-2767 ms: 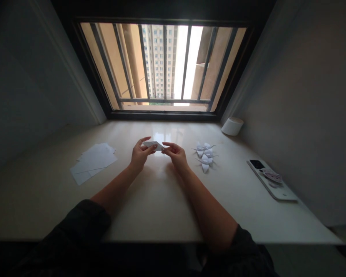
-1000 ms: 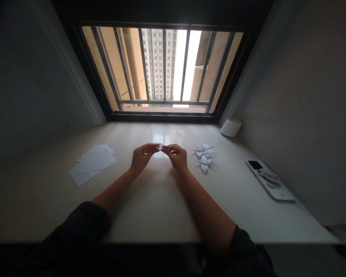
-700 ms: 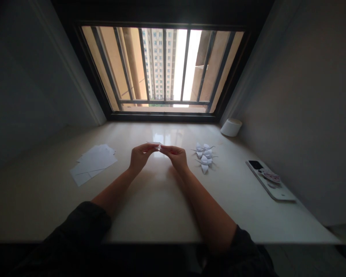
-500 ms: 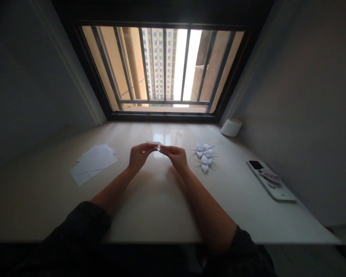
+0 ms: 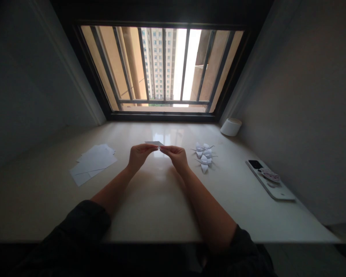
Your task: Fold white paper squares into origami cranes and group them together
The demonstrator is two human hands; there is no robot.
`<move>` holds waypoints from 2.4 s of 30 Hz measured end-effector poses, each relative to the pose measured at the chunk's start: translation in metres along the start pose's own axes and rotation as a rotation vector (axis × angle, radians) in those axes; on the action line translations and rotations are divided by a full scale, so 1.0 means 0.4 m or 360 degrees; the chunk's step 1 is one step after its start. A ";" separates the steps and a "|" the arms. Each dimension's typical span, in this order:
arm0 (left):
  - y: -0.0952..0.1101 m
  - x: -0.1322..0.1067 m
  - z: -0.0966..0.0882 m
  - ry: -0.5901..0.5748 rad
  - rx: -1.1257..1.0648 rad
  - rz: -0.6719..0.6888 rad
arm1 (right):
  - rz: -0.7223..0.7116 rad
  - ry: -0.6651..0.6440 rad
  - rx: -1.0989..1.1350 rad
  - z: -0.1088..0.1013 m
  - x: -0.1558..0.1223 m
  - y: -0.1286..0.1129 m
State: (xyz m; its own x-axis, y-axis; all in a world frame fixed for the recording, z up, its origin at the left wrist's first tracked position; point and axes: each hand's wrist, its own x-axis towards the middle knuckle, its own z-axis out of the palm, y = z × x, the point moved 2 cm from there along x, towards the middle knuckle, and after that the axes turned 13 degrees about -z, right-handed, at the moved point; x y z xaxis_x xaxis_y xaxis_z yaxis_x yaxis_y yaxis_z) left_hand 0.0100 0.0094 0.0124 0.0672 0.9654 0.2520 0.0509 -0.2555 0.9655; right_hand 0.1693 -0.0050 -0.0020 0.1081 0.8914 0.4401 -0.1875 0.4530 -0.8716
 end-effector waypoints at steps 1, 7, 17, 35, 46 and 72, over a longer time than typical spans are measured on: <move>-0.002 0.001 0.001 0.0000 -0.0033 -0.0018 | 0.0004 0.0003 -0.0012 0.000 0.000 0.000; -0.007 0.004 0.009 0.0006 -0.0165 -0.0070 | -0.0055 0.0025 -0.0041 0.004 0.002 -0.005; -0.022 -0.001 0.015 0.0047 -0.0127 -0.0157 | -0.0092 0.0084 -0.0151 0.009 -0.009 0.004; -0.039 0.005 0.027 0.0015 -0.0590 -0.0403 | 0.0007 0.0117 0.0025 0.003 -0.006 0.012; -0.035 0.005 0.024 0.0090 -0.0458 -0.0291 | 0.0075 0.0168 0.0112 -0.007 0.001 0.036; -0.012 -0.004 0.022 0.0063 -0.0386 -0.0245 | 0.0133 0.0255 0.0228 -0.005 0.000 0.045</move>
State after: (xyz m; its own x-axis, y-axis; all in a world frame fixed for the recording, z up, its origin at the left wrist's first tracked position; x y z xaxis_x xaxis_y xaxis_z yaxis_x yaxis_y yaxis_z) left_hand 0.0184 0.0087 0.0066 0.0378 0.9943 0.0993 -0.1825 -0.0908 0.9790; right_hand 0.1679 0.0031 -0.0182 0.2381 0.9177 0.3180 -0.3378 0.3852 -0.8588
